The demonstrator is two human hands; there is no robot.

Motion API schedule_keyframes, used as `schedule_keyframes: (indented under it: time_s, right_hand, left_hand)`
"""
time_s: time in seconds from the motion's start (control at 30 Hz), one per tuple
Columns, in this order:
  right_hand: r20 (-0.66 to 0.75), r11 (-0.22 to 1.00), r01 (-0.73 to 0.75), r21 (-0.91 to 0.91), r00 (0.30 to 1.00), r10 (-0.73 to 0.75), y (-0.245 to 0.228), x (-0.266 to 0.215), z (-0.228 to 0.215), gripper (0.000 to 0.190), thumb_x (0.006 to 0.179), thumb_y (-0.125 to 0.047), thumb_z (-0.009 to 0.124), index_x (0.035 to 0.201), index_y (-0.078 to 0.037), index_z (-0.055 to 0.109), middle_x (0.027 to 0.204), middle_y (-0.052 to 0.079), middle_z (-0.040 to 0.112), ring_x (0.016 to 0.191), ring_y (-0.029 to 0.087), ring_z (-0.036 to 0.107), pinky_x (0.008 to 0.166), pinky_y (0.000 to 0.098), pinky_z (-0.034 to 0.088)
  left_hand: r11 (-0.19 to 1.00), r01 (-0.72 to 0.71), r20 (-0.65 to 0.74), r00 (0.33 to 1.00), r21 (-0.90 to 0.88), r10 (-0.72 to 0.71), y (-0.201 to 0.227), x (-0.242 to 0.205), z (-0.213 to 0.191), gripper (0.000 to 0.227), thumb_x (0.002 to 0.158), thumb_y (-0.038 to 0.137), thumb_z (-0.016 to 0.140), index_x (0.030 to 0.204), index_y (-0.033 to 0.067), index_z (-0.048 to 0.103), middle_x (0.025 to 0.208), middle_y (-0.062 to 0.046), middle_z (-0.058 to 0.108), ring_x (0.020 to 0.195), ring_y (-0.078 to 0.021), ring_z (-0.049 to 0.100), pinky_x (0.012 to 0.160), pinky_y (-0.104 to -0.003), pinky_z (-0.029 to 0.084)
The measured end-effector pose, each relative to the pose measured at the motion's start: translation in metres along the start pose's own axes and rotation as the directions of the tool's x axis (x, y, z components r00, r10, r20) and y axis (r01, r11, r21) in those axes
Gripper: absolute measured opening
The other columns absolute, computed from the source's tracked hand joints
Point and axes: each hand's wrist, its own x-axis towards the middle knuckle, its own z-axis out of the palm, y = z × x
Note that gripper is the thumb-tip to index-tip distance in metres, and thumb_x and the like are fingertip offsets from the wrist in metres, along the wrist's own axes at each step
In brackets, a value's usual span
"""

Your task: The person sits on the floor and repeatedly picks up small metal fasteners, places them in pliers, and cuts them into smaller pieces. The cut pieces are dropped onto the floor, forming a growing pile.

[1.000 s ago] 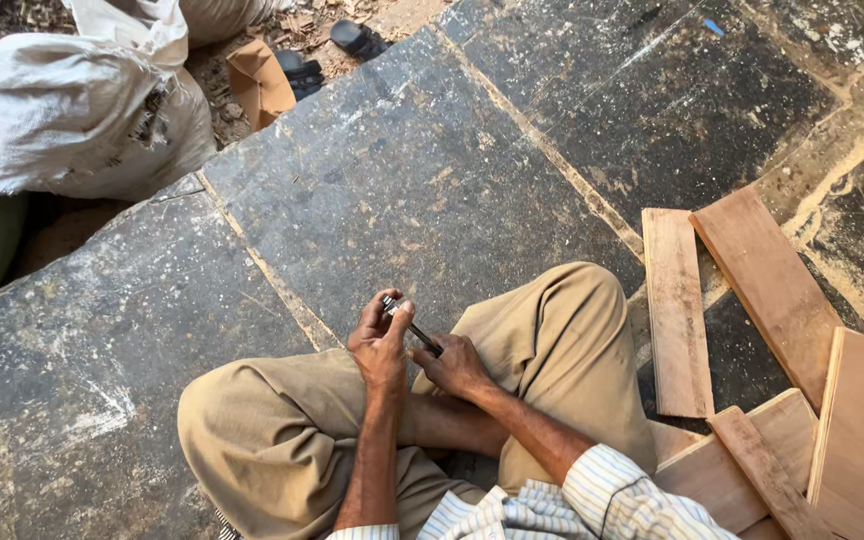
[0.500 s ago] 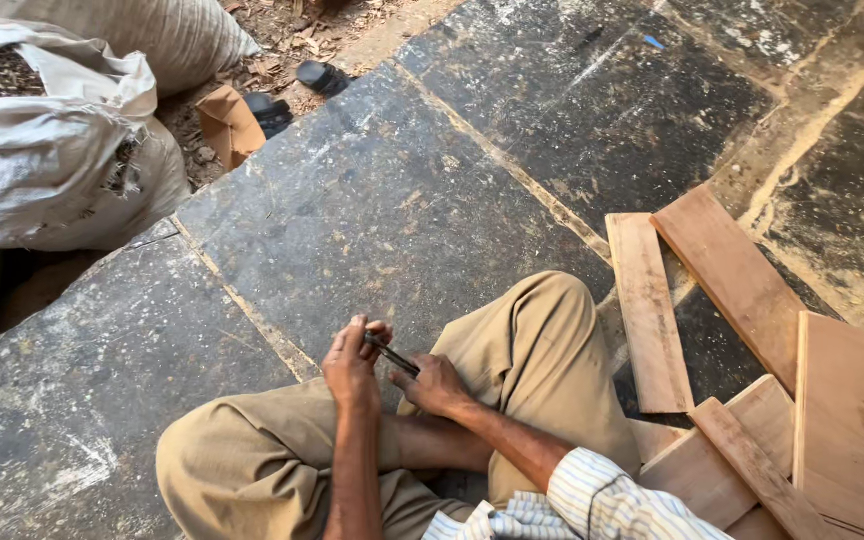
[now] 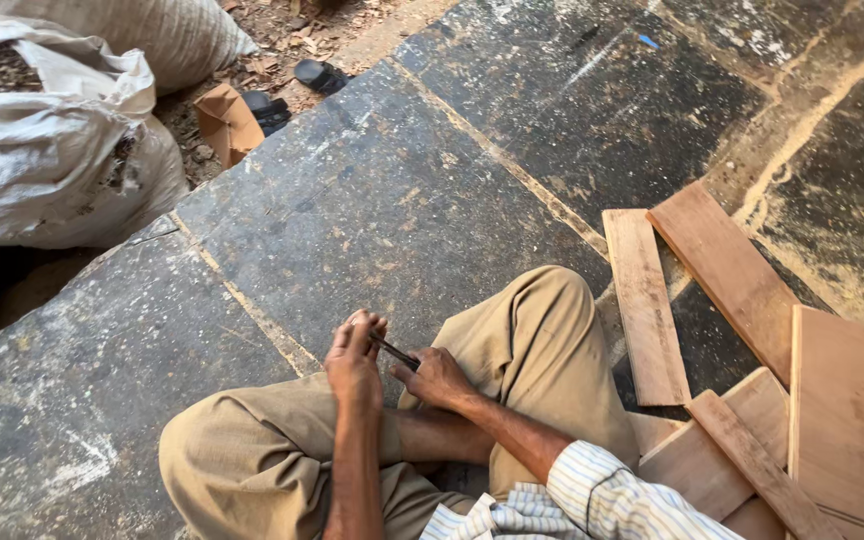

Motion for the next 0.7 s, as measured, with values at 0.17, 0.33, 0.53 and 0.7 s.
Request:
schedule_keyframes:
  time_s: [0.17,0.33,0.53,0.7]
  right_hand:
    - [-0.006,0.998,0.048,0.032,0.999,-0.048,-0.01,-0.011,-0.011,0.042,0.093,-0.043,0.063,0.09,-0.002,0.069,0.069,0.02,0.065,0.068,0.036,0.067,0.069,0.0479,0.051]
    - [-0.006,0.994,0.107,-0.013,0.994,-0.107,-0.019,-0.018,-0.018,0.039,0.099,-0.039,0.058,0.097,-0.001,0.069,0.072,0.022,0.065,0.071,0.037,0.067,0.07,0.0485,0.049]
    - [0.069,0.938,0.344,-0.037,0.938,-0.341,-0.028,-0.036,-0.034,0.033,0.102,-0.03,0.056,0.115,-0.001,0.065,0.088,0.025,0.068,0.084,0.042,0.067,0.074,0.049,0.051]
    - [0.234,0.989,0.119,-0.085,0.968,-0.096,-0.014,-0.037,-0.043,0.047,0.098,-0.032,0.055,0.143,-0.016,0.058,0.095,0.021,0.072,0.086,0.032,0.072,0.077,0.0434,0.054]
  left_hand:
    - [0.916,-0.331,0.113,0.943,0.228,0.313,-0.017,0.004,-0.001,0.021,0.098,0.012,0.073,0.112,-0.0031,0.073,0.097,-0.011,0.073,0.088,-0.0175,0.069,0.082,-0.031,0.057]
    - [0.963,-0.258,0.07,0.965,0.077,0.252,-0.018,0.021,-0.01,0.02,0.097,0.012,0.071,0.108,-0.0045,0.072,0.1,-0.013,0.076,0.089,-0.0193,0.072,0.082,-0.033,0.062]
    - [0.938,0.147,0.127,0.986,-0.315,-0.112,-0.009,0.026,-0.02,0.019,0.101,0.014,0.061,0.104,-0.0044,0.066,0.097,-0.017,0.072,0.084,-0.0251,0.07,0.076,-0.033,0.059]
    - [0.915,0.25,0.176,0.963,-0.316,-0.203,0.001,0.014,-0.01,0.025,0.099,0.019,0.061,0.102,-0.0056,0.065,0.094,-0.017,0.072,0.085,-0.0248,0.068,0.074,-0.033,0.059]
